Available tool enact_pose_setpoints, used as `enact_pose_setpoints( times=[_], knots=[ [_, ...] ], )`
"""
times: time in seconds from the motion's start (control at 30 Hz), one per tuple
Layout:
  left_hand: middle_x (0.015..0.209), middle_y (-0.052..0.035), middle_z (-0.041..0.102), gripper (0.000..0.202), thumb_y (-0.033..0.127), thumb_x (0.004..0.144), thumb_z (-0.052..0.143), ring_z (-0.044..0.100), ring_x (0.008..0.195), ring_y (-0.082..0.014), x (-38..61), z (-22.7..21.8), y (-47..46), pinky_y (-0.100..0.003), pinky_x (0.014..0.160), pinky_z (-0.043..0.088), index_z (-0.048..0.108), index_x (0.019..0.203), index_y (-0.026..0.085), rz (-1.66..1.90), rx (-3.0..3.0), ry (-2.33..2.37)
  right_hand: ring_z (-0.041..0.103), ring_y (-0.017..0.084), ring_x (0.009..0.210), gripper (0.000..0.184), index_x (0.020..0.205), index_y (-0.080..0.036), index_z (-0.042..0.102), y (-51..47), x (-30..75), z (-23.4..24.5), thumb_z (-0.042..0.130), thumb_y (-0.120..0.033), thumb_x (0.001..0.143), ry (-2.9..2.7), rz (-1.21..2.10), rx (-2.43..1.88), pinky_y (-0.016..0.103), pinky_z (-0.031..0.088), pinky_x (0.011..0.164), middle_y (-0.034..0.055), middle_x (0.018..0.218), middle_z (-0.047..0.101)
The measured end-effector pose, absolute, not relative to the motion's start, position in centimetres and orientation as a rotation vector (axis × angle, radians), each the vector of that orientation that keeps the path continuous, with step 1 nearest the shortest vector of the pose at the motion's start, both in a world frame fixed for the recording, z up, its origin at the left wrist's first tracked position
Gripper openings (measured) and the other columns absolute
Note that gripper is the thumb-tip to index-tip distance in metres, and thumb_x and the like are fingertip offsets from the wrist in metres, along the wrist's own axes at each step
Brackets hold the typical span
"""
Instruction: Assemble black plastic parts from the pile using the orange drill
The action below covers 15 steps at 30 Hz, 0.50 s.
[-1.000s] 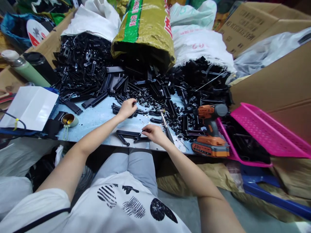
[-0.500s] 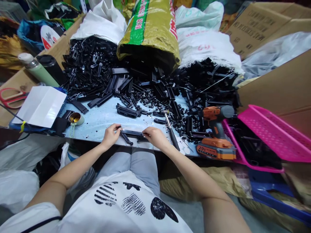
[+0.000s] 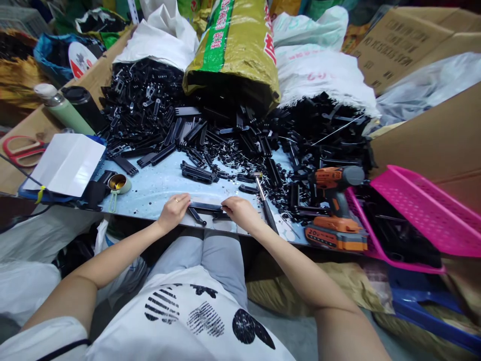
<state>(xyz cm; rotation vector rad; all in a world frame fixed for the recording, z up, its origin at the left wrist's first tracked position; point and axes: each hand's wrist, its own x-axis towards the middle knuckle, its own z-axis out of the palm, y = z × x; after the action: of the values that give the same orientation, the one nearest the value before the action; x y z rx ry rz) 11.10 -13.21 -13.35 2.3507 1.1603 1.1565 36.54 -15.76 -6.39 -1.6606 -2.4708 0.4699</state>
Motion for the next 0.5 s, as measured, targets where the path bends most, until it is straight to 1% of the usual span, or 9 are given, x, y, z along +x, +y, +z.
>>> enact_pose_setpoints(
  times=[0.13, 0.2, 0.37, 0.5],
  knots=[
    [0.094, -0.0088, 0.069, 0.021, 0.023, 0.093, 0.046, 0.067, 0.089, -0.0181, 11.2, -13.6, -13.5, -0.032, 0.080, 0.056, 0.064, 0.102, 0.016, 1.123, 2.406, 1.088, 0.061, 0.019, 0.089, 0.013, 0.091, -0.014, 0.067, -15.6, 36.4, -6.3, 0.055, -0.014, 0.086, -2.492, 0.441, -1.686, 0.026, 0.043, 0.077, 0.0089, 0.089, 0.067],
    [0.093, -0.0091, 0.069, 0.021, 0.022, 0.093, 0.046, 0.066, 0.088, -0.0184, 11.3, -13.8, -13.6, -0.033, 0.080, 0.055, 0.064, 0.102, 0.015, 1.109, 2.443, 1.103, 0.061, 0.020, 0.087, 0.013, 0.090, -0.014, 0.067, -15.6, 36.4, -6.4, 0.054, -0.013, 0.086, -2.499, 0.410, -1.705, 0.026, 0.042, 0.075, 0.0091, 0.087, 0.067],
    [0.103, -0.0147, 0.067, 0.024, 0.018, 0.093, 0.044, 0.062, 0.104, -0.0232, 10.9, -14.2, -13.5, -0.040, 0.089, 0.049, 0.062, 0.106, 0.012, 0.993, 2.703, 1.088, 0.062, 0.017, 0.080, 0.010, 0.091, -0.016, 0.065, -15.2, 37.4, -6.9, 0.058, -0.020, 0.086, -2.405, 0.488, -1.621, 0.024, 0.041, 0.071, 0.0065, 0.085, 0.067],
    [0.106, -0.0131, 0.067, 0.024, 0.021, 0.093, 0.044, 0.058, 0.110, -0.0265, 11.0, -13.8, -13.8, -0.047, 0.092, 0.040, 0.061, 0.109, 0.015, 0.889, 2.777, 1.187, 0.061, 0.016, 0.075, 0.009, 0.082, -0.015, 0.066, -14.8, 37.8, -6.7, 0.059, -0.019, 0.085, -2.404, 0.499, -1.645, 0.023, 0.040, 0.068, 0.0064, 0.080, 0.067]
  ],
)
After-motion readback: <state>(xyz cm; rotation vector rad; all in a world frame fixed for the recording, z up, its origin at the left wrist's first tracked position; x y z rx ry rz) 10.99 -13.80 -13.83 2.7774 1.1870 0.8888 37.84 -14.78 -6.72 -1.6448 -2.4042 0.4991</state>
